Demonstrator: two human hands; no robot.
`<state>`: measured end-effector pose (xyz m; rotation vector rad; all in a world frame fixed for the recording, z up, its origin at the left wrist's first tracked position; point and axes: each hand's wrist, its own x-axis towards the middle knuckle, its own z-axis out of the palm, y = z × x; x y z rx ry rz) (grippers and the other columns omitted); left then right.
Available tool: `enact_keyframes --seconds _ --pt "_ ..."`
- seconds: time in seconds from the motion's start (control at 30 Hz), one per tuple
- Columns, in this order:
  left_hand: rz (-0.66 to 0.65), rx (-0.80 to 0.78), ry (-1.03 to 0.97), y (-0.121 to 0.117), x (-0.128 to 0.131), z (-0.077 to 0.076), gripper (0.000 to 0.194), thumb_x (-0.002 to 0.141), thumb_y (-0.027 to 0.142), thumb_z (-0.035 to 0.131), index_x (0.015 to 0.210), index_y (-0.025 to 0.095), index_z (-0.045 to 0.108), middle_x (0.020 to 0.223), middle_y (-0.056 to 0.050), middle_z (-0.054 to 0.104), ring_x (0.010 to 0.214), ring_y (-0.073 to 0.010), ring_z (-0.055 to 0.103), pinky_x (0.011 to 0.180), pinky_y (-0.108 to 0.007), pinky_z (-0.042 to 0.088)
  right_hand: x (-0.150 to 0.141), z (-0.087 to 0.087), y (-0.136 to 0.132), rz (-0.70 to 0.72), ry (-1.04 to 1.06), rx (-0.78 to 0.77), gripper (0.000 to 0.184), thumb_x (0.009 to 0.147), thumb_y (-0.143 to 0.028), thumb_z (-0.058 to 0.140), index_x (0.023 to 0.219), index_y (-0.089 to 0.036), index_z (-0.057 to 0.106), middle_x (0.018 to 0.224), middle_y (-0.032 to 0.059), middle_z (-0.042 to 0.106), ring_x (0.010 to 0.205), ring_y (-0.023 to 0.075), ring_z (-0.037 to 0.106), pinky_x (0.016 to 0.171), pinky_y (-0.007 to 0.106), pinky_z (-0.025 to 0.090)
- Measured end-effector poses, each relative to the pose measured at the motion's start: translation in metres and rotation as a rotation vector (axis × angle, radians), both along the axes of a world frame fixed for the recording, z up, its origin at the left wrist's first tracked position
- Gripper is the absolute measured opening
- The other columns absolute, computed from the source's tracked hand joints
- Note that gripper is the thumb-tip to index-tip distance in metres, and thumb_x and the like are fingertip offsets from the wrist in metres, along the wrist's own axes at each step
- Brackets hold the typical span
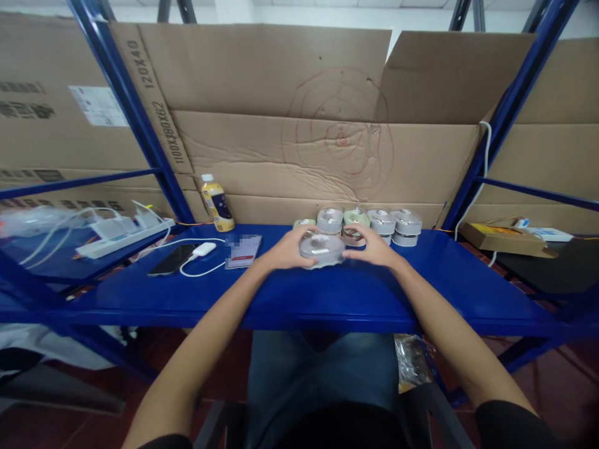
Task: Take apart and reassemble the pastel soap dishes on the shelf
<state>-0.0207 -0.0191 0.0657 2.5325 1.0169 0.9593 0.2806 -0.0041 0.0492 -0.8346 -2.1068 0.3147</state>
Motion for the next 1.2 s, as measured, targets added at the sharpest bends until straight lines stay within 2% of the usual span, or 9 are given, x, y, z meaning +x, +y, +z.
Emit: enact_keyframes --seconds 0.1,0.2,0.3,0.5,0.67,0.83,1.0,1.07,1.2 --pt "-0.215 -0.027 -0.014 -0.008 0.023 -0.018 0.093 0.064 0.037 0.085 0.149 0.022 0.049 0.151 -0.015 0.057 0.137 -0.0377 0.057 0.119 -0.054 0.043 -0.012 -0.004 -0.008 0.206 -0.188 -0.086 0.102 0.064 -0.060 0.094 0.152 -0.024 0.054 0.153 0.0147 0.058 0.138 0.0371 0.058 0.117 0.055 0.048" --pt "-0.300 -0.090 -0.055 -0.011 0.034 -0.031 0.102 0.066 0.034 0.086 0.156 0.022 0.040 0.150 -0.015 0.057 0.138 -0.0366 0.058 0.119 -0.054 0.044 -0.021 -0.007 -0.012 0.256 -0.271 -0.160 0.108 0.065 -0.057 0.094 0.156 -0.023 0.049 0.151 0.0146 0.062 0.137 0.0372 0.061 0.118 0.055 0.046" --pt "-0.296 -0.146 -0.061 -0.011 0.032 -0.038 0.111 0.067 0.035 0.087 0.162 0.022 0.031 0.150 -0.016 0.058 0.136 -0.0364 0.060 0.118 -0.053 0.046 -0.022 -0.006 -0.013 0.230 -0.271 -0.173 0.106 0.065 -0.055 0.094 0.156 -0.022 0.050 0.142 0.0136 0.068 0.129 0.0365 0.066 0.114 0.055 0.051" --pt "-0.204 -0.124 0.044 -0.008 0.017 -0.044 0.113 0.074 0.039 0.084 0.168 0.023 0.025 0.164 -0.017 0.044 0.149 -0.0399 0.047 0.125 -0.057 0.036 0.005 0.004 -0.004 0.109 -0.135 -0.205 0.077 0.079 -0.053 0.085 0.145 -0.022 0.061 0.135 0.0117 0.071 0.121 0.0328 0.069 0.107 0.051 0.054" --pt "-0.131 -0.099 0.205 -0.009 0.017 -0.049 0.075 0.085 0.055 0.079 0.150 0.023 0.060 0.157 -0.016 0.048 0.148 -0.0400 0.047 0.125 -0.056 0.036 0.034 0.008 0.010 -0.054 -0.114 -0.320 0.054 0.089 -0.058 0.071 0.129 -0.022 0.069 0.115 0.0087 0.076 0.101 0.0290 0.072 0.095 0.047 0.057" --pt "-0.137 -0.063 0.162 -0.008 0.019 -0.054 0.053 0.092 0.058 0.073 0.136 0.029 0.074 0.154 -0.013 0.052 0.146 -0.0376 0.050 0.125 -0.056 0.037 0.042 0.004 0.018 -0.197 -0.074 -0.315 0.052 0.092 -0.060 0.067 0.127 -0.022 0.069 0.113 0.0100 0.075 0.103 0.0301 0.071 0.097 0.048 0.056" --pt "-0.097 0.004 0.101 -0.002 0.015 -0.052 0.049 0.099 0.060 0.061 0.129 0.025 0.078 0.150 -0.014 0.058 0.140 -0.0358 0.056 0.123 -0.055 0.041 0.041 0.001 0.021 -0.192 -0.052 -0.272 0.053 0.093 -0.060 0.066 0.129 -0.021 0.069 0.111 0.0101 0.076 0.104 0.0301 0.072 0.099 0.050 0.056" --pt "-0.011 0.034 0.038 0.003 0.012 -0.050 0.052 0.101 0.060 0.055 0.126 0.021 0.078 0.144 -0.015 0.061 0.135 -0.0343 0.060 0.120 -0.053 0.044 0.041 0.001 0.021 -0.197 -0.021 -0.264 0.053 0.093 -0.059 0.065 0.130 -0.021 0.069 0.108 0.0096 0.077 0.102 0.0297 0.072 0.099 0.050 0.056" --pt "0.313 0.059 -0.110 0.015 0.002 -0.047 0.058 0.103 0.057 0.045 0.128 0.014 0.076 0.136 -0.019 0.063 0.131 -0.0355 0.061 0.117 -0.055 0.046 0.041 0.002 0.021 -0.231 0.056 -0.247 0.051 0.095 -0.060 0.063 0.129 -0.023 0.069 0.104 0.0090 0.078 0.100 0.0293 0.073 0.097 0.050 0.058"
